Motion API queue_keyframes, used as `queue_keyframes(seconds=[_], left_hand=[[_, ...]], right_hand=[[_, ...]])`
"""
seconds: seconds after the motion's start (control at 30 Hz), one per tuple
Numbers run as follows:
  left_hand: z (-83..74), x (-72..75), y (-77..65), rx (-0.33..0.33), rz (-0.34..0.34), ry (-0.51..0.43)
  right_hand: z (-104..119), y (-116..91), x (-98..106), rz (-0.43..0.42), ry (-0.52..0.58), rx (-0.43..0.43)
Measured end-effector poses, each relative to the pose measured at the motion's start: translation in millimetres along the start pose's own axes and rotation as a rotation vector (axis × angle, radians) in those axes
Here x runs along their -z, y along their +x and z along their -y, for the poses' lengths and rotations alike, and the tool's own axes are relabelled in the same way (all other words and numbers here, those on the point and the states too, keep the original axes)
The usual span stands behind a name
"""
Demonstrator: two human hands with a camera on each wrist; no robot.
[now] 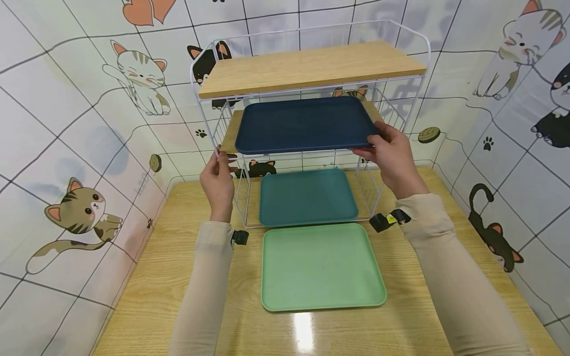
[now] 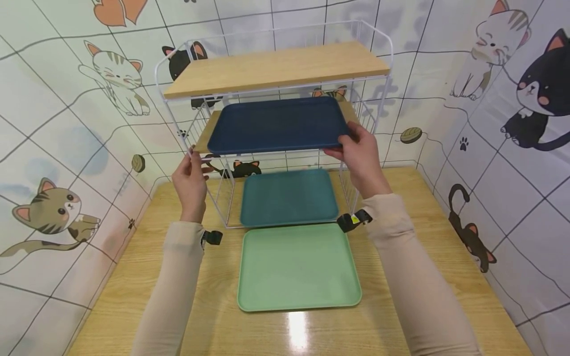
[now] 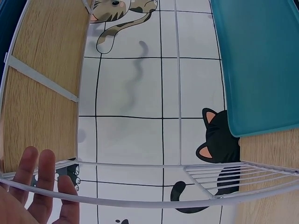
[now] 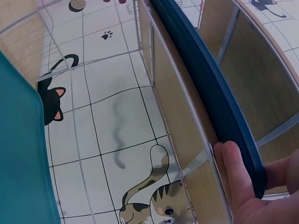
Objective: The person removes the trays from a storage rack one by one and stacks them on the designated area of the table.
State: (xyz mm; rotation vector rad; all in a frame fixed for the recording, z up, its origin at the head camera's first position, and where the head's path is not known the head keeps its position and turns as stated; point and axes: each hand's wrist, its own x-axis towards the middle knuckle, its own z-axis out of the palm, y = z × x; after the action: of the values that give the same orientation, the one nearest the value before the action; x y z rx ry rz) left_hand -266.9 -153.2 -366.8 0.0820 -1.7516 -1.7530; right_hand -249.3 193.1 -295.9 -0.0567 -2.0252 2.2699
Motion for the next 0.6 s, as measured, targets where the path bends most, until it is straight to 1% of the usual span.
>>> queue_keyframes(seconds=[0.13, 0.23, 0.33, 0.37, 0.43, 0.6], left_hand=[[-4.8, -0.1, -2.0, 0.014, 0.010, 0.000], [-17.9, 0.0, -7.6, 0.021, 0.023, 0.006], [-30.9, 0.1, -12.9, 0.024, 0.022, 0.008], [-34.0, 0.0, -14.2, 0.025, 0.020, 0.008], [-35.5, -0.2, -14.7, 0.029, 0.016, 0.008], [-9.7, 0.4, -3.8, 0.014, 0.009, 0.000]], right_hand=[[0, -2, 0, -0.001, 0.023, 0.000], [0, -4, 1, -0.001, 0.062, 0.006], [1, -7, 3, -0.003, 0.101, 0.016], [2, -8, 3, -0.006, 0.108, 0.016], [3, -10, 4, -0.010, 0.119, 0.020], [2, -14, 6, -0.020, 0.142, 0.038]])
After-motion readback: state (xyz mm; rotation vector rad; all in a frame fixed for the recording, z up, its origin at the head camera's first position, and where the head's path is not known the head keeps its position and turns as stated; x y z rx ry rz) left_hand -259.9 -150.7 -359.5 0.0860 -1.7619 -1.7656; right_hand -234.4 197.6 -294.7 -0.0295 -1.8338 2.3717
